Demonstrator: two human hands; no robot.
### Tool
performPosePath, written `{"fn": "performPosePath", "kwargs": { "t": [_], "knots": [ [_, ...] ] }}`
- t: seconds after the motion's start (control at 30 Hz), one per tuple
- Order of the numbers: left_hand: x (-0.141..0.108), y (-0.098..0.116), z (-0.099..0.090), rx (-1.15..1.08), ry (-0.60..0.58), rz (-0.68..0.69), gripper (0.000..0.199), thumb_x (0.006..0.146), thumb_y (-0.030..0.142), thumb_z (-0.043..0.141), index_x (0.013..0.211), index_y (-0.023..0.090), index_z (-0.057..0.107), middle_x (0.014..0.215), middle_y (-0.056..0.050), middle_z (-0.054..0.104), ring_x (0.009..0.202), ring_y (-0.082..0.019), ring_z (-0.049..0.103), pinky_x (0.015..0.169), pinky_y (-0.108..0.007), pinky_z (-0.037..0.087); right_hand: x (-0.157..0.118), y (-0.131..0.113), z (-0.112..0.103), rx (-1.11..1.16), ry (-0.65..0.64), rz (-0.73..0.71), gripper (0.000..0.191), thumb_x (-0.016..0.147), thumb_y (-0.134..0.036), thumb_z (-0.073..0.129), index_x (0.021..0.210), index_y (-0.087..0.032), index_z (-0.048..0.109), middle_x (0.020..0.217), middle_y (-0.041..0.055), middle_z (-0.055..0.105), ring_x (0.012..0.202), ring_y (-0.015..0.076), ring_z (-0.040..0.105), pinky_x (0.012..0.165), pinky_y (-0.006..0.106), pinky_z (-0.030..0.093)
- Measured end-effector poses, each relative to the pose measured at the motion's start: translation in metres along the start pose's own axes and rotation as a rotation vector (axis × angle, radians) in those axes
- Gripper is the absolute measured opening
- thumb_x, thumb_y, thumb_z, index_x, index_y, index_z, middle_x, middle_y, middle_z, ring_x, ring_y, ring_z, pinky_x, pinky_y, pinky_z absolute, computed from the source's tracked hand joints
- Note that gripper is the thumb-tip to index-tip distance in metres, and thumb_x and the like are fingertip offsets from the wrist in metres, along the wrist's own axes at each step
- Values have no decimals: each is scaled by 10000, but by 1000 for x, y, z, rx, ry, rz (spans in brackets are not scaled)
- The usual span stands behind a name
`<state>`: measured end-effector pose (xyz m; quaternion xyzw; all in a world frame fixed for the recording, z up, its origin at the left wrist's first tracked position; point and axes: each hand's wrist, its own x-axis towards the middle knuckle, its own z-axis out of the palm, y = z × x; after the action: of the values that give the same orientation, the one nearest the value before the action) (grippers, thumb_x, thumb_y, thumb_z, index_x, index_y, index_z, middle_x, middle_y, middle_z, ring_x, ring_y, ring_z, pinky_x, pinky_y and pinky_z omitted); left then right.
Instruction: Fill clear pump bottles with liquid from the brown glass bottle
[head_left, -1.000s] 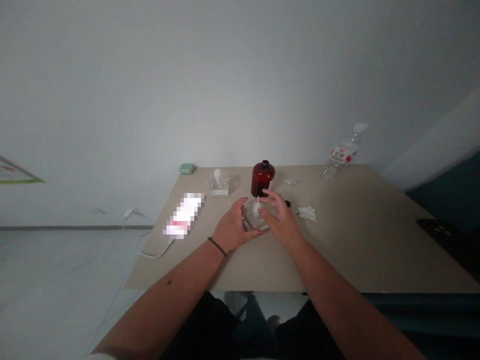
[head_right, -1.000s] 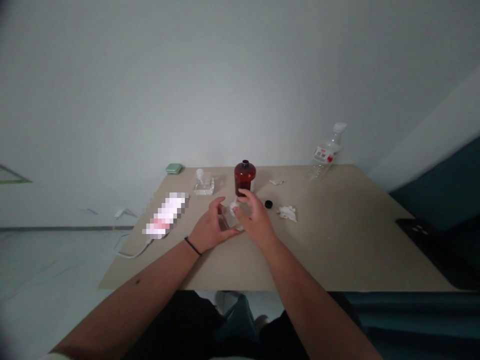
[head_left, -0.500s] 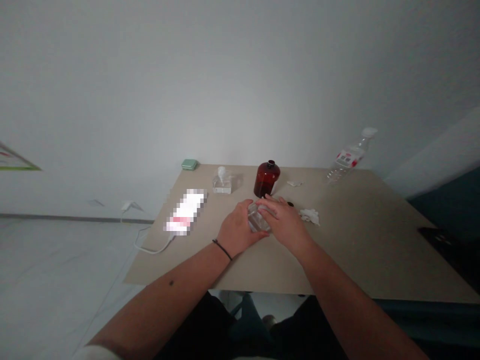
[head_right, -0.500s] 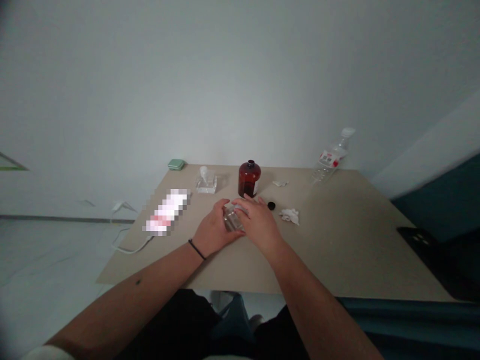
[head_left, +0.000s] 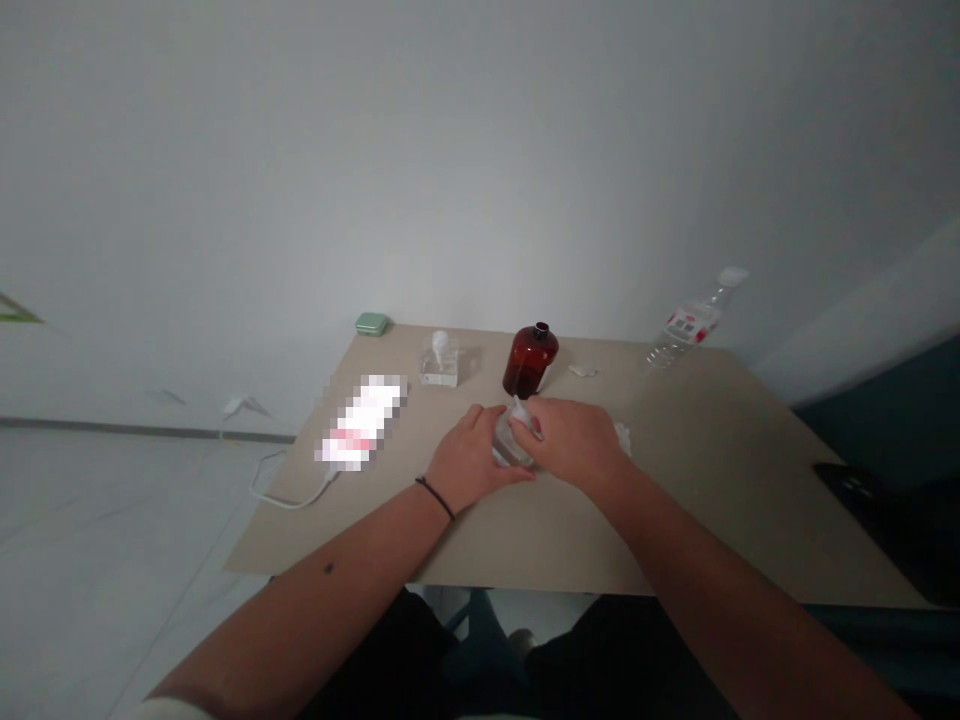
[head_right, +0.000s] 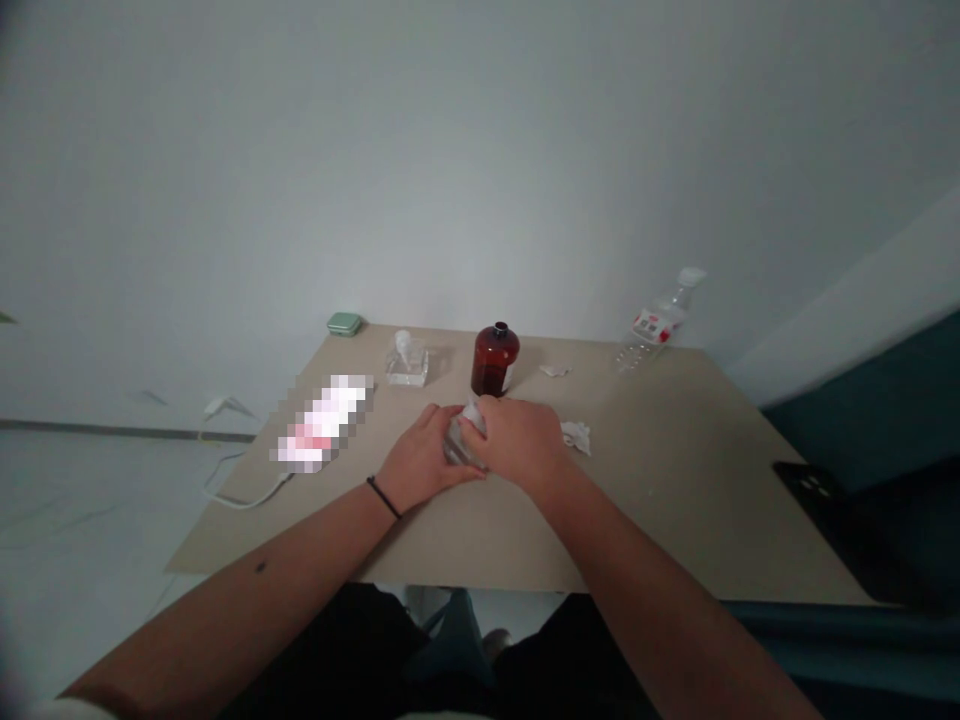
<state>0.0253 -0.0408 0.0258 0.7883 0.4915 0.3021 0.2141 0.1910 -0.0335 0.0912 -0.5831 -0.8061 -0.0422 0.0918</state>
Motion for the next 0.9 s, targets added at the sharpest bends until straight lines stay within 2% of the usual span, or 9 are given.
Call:
{"fn": "performPosePath", "kwargs": {
  "t": [0.1, 0.23, 0.37, 0.57, 0.63, 0.7, 0.77, 0.83, 0.9],
  "knots": [
    [0, 4, -2, 16, -22, 10, 828, 653, 529, 872, 1309, 174, 513, 1176, -125, 597, 1153, -336, 604, 1033, -511, 501, 3, -3, 0, -31, -44, 27, 332, 894, -515, 560, 767, -234, 682, 683, 98, 713, 625, 260, 661, 583, 344, 357],
    [-1, 7, -1, 72, -27, -16, 817, 653, 537, 869, 1291, 163, 523, 1136, -124, 610, 1118, -334, 617, 1001, -508, 512, 6, -11, -5, -56, -124, 101, 430, 930, -520, 486, 778, -205, 736, 764, 152, 749, 701, 289, 704, 621, 360, 409],
    [-4, 10, 1, 147, -7, -35, 797, 667, 538, 860, 1289, 177, 517, 1135, -110, 615, 1109, -319, 627, 987, -486, 519, 5, -23, -11, -71, -198, 192, 495, 977, -493, 381, 903, -184, 762, 869, 165, 767, 800, 304, 736, 662, 363, 464],
    [-5, 9, 3, 181, 13, -21, 824, 684, 587, 829, 1301, 150, 501, 1133, -126, 618, 1109, -325, 630, 973, -485, 519, 5, -30, -10, -72, -188, 268, 523, 993, -488, 348, 954, -171, 762, 904, 193, 767, 820, 331, 743, 662, 384, 485],
    [-5, 8, 5, 187, 17, -19, 809, 681, 598, 826, 1267, 132, 517, 1120, -134, 616, 1097, -331, 632, 965, -488, 520, 2, -30, -9, -52, -179, 282, 530, 990, -532, 355, 967, -183, 754, 893, 189, 767, 822, 333, 740, 657, 380, 474],
    [-4, 6, 5, 182, 22, -20, 799, 674, 599, 830, 1240, 121, 529, 1118, -146, 617, 1087, -342, 633, 955, -500, 523, -4, -26, -9, -15, -181, 279, 561, 986, -591, 342, 978, -195, 739, 875, 176, 765, 815, 329, 734, 644, 369, 453],
    [-4, 5, 5, 153, 26, -12, 811, 659, 591, 841, 1246, 127, 529, 1132, -153, 620, 1094, -353, 630, 964, -522, 519, -13, -15, -10, 30, -181, 279, 580, 1008, -583, 284, 983, -203, 722, 867, 157, 761, 797, 306, 722, 633, 352, 428],
    [-3, 3, 3, 104, 15, 7, 834, 641, 570, 859, 1274, 146, 520, 1159, -152, 620, 1120, -358, 622, 991, -536, 510, -22, 5, -9, 56, -146, 333, 553, 1036, -496, 242, 983, -206, 709, 871, 138, 756, 781, 277, 705, 633, 339, 412],
    [-2, 0, 1, 54, -7, 24, 847, 651, 527, 863, 1318, 156, 496, 1193, -153, 617, 1160, -357, 610, 1027, -537, 496, -31, 31, -6, 49, -71, 428, 467, 1028, -430, 301, 991, -205, 708, 916, 129, 746, 801, 267, 691, 654, 340, 420]
  ]
}}
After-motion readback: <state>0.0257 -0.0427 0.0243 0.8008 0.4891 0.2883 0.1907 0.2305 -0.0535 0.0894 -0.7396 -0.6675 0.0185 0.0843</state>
